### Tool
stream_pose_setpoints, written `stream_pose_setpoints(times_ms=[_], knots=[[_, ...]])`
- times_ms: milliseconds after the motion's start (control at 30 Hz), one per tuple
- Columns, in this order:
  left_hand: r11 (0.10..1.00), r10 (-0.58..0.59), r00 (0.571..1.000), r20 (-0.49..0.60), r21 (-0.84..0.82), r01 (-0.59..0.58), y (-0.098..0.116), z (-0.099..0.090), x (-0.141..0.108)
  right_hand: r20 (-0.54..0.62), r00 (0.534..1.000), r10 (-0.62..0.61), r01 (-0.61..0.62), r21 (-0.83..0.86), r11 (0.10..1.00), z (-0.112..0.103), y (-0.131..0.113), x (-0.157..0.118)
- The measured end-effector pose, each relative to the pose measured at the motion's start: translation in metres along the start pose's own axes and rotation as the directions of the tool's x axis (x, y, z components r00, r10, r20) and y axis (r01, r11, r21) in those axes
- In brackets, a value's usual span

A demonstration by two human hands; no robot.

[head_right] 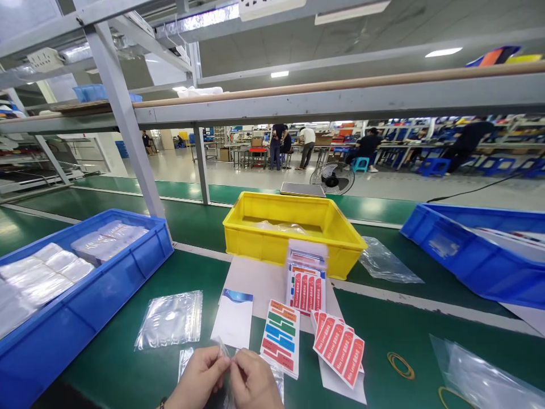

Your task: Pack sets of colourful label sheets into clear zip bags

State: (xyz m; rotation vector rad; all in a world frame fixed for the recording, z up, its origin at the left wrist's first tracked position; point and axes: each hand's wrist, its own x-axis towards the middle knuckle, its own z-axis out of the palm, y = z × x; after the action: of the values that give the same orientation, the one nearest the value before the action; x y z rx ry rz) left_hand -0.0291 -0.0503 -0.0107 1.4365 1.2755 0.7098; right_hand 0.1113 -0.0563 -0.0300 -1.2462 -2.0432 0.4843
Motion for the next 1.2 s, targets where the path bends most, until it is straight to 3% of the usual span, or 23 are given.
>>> stream_pose_setpoints(times_ms=[167, 400, 533, 633, 700, 733, 767, 800, 833, 900, 967, 1033, 1100, 1200], knots=[[0.981, 0.047, 0.997, -0.061, 0.193, -0.035, 0.002, 0.001, 0.001, -0.181, 0.966, -0.183, 0.130, -0.270, 0.954, 0.011, 0.002, -0.003], [0.995, -0.039, 0.999, -0.024, 0.093, 0.041, 0.002, 0.000, 0.005, -0.319, 0.925, -0.205, 0.069, -0.391, 0.918, 0.000, 0.000, 0.006], [0.995, -0.092, 0.995, -0.045, 0.023, 0.094, 0.007, -0.010, 0.010, -0.227, 0.923, -0.310, 0.209, -0.380, 0.901, -0.006, -0.010, 0.004], [0.993, -0.113, 0.994, -0.002, 0.034, 0.113, 0.013, -0.022, 0.008, -0.107, 0.950, -0.293, 0.235, -0.372, 0.898, -0.005, -0.014, 0.001], [0.985, 0.031, 0.999, -0.028, 0.173, -0.026, 0.017, -0.031, 0.006, -0.086, 0.967, -0.239, 0.204, -0.294, 0.934, -0.006, -0.014, 0.001], [0.947, 0.191, 0.979, -0.074, 0.274, -0.164, 0.019, -0.036, 0.005, -0.081, 0.975, -0.206, 0.184, -0.219, 0.958, -0.008, -0.013, 0.002], [0.871, 0.372, 0.926, -0.065, 0.370, -0.324, 0.022, -0.041, 0.004, -0.071, 0.982, -0.174, 0.164, -0.131, 0.978, -0.010, -0.013, 0.003], [0.770, 0.497, 0.867, 0.036, 0.443, -0.460, 0.025, -0.046, 0.004, -0.059, 0.988, -0.144, 0.142, -0.044, 0.989, -0.013, -0.013, 0.005], [0.679, 0.552, 0.816, 0.172, 0.474, -0.560, 0.029, -0.051, 0.005, -0.039, 0.992, -0.119, 0.121, 0.032, 0.992, -0.017, -0.013, 0.006], [0.579, 0.523, 0.758, 0.389, 0.491, -0.652, 0.036, -0.060, 0.006, 0.033, 0.997, -0.073, 0.068, 0.140, 0.988, -0.024, -0.015, 0.008], [0.564, 0.429, 0.775, 0.464, 0.533, -0.631, 0.043, -0.069, 0.007, 0.144, 0.989, 0.010, -0.037, 0.190, 0.981, -0.031, -0.017, 0.008], [0.583, 0.345, 0.833, 0.433, 0.597, -0.552, 0.047, -0.079, 0.007, 0.247, 0.967, 0.071, -0.123, 0.202, 0.972, -0.036, -0.020, 0.008], [0.620, 0.273, 0.879, 0.392, 0.627, -0.472, 0.045, -0.089, 0.004, 0.275, 0.961, 0.030, -0.092, 0.217, 0.972, -0.038, -0.021, 0.009], [0.700, 0.179, 0.906, 0.385, 0.597, -0.392, 0.038, -0.100, -0.003, 0.212, 0.975, -0.069, 0.031, 0.175, 0.984, -0.036, -0.017, 0.017]])
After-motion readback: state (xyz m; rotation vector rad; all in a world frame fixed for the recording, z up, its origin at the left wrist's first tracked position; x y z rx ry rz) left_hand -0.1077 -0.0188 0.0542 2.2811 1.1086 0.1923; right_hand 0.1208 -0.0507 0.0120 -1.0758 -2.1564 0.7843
